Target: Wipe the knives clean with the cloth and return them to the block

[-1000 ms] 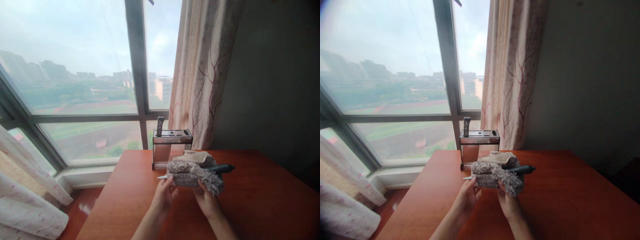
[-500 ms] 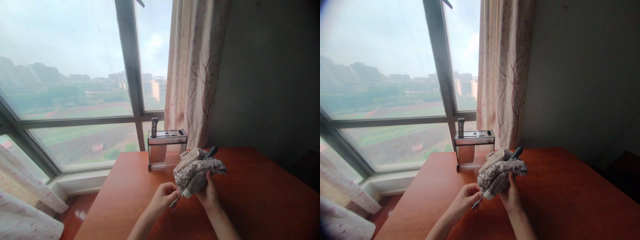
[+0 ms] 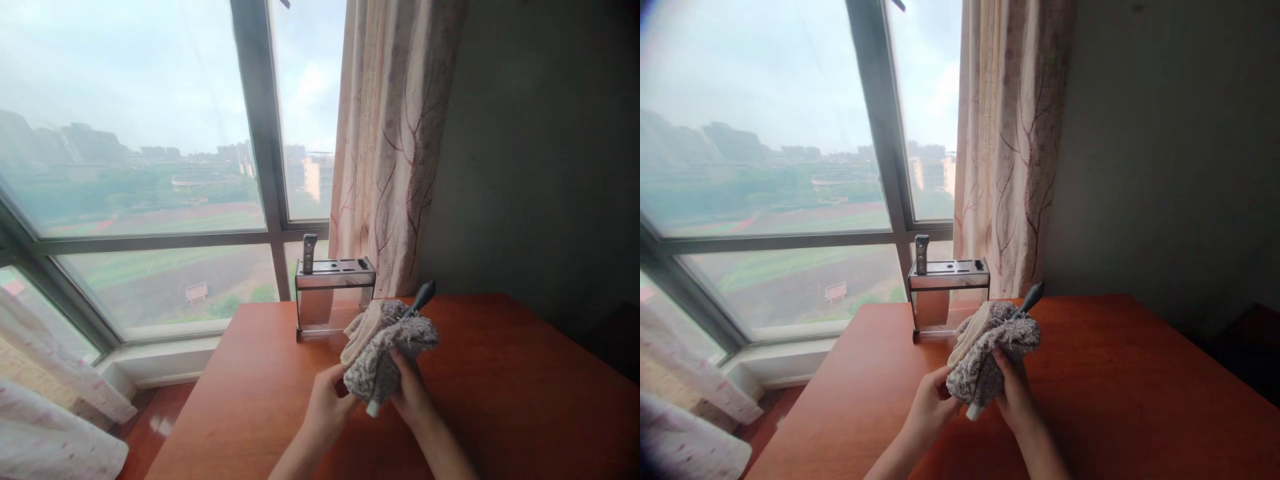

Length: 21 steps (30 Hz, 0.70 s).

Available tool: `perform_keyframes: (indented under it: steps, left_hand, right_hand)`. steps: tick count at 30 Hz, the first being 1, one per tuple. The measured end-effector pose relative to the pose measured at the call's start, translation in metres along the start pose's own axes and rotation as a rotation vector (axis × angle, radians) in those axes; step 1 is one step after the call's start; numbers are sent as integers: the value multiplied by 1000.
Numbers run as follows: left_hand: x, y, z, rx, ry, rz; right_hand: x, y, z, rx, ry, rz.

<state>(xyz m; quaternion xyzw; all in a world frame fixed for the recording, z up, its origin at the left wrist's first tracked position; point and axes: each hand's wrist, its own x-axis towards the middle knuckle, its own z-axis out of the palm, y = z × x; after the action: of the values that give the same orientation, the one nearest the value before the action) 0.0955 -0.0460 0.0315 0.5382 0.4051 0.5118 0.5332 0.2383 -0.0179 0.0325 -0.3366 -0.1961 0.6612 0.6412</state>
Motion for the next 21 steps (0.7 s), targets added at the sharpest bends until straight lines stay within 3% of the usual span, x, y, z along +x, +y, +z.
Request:
perform_keyframes:
  steps: [3,6,11,15,18,21]
  left_hand:
    - [0,-1,-7,165,59,89]
    - [1,-3,-14,291,82,93]
    - [1,-2,-17,121,-139,-123]
    - [-2,3,-21,-111,-334,-322]
    - [-4,4,-23,-192,-353,-389]
    - [-2,1,-21,-95,-302,-364]
  right_hand:
    - [-1,0,8,-71,40,-43]
    - [0,-1,11,-101,88,-98]
    - [5,-6,3,-21,106,-53]
    - [8,-7,-7,66,47,37]
    - [9,-6,-11,135,8,65]
    - [9,-6,-13,148,-8,79]
